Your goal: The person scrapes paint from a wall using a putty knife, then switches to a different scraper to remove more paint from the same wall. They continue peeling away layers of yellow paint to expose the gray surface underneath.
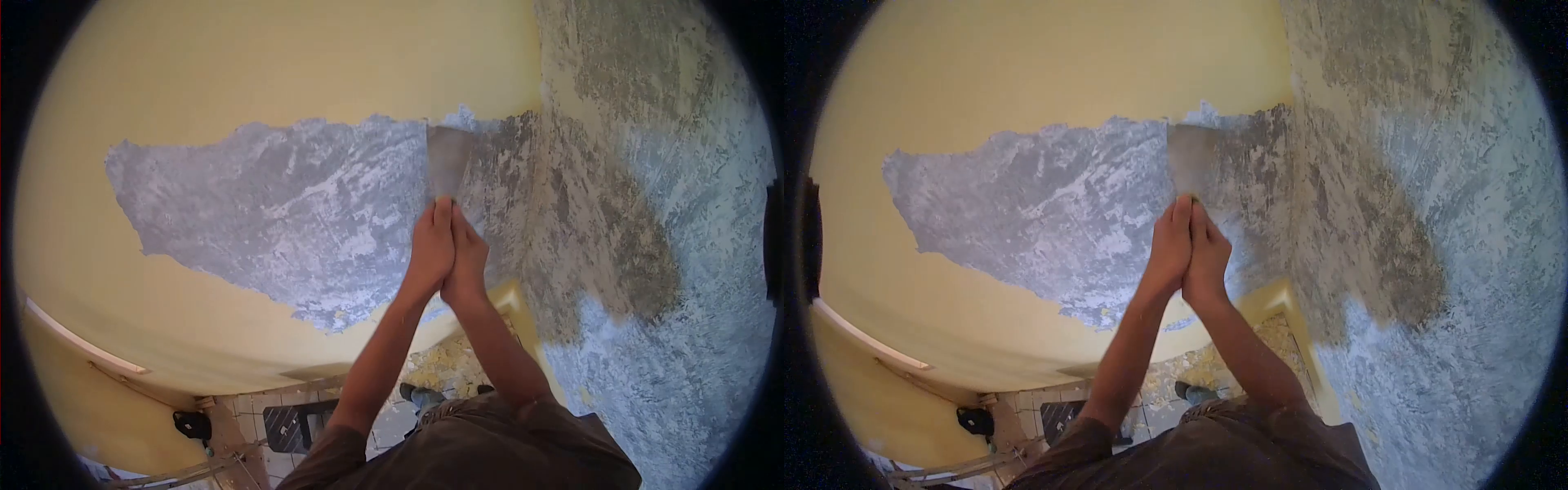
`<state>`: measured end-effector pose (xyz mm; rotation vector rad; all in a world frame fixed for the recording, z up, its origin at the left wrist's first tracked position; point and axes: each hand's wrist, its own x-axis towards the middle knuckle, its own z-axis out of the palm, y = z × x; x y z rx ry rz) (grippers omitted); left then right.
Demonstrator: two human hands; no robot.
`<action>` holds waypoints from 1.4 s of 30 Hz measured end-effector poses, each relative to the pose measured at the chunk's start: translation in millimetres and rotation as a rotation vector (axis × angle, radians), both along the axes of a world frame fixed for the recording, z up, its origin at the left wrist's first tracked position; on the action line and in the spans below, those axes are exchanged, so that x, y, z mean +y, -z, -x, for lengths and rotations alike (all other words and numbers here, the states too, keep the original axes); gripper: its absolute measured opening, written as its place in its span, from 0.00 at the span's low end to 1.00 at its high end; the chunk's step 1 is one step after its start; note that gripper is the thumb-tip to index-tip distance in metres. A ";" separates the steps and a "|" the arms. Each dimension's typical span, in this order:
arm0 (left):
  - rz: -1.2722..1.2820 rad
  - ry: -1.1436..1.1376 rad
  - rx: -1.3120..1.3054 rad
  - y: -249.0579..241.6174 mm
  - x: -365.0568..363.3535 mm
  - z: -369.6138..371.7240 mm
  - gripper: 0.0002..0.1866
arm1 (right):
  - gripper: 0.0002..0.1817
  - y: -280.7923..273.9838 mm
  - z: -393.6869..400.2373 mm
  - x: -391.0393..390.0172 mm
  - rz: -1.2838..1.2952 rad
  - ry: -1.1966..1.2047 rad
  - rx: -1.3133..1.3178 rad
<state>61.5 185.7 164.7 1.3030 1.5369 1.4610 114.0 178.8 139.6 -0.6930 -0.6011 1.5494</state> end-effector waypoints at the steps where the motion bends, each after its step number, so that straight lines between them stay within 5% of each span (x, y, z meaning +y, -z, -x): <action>1: 0.017 0.040 -0.043 -8.0 -0.7 -0.7 0.21 | 0.24 -5.6 -2.3 0.8 0.019 -0.027 0.023; 42: -0.030 0.008 0.082 3.3 2.5 -1.1 0.23 | 0.26 3.7 3.6 2.5 0.031 -0.003 0.130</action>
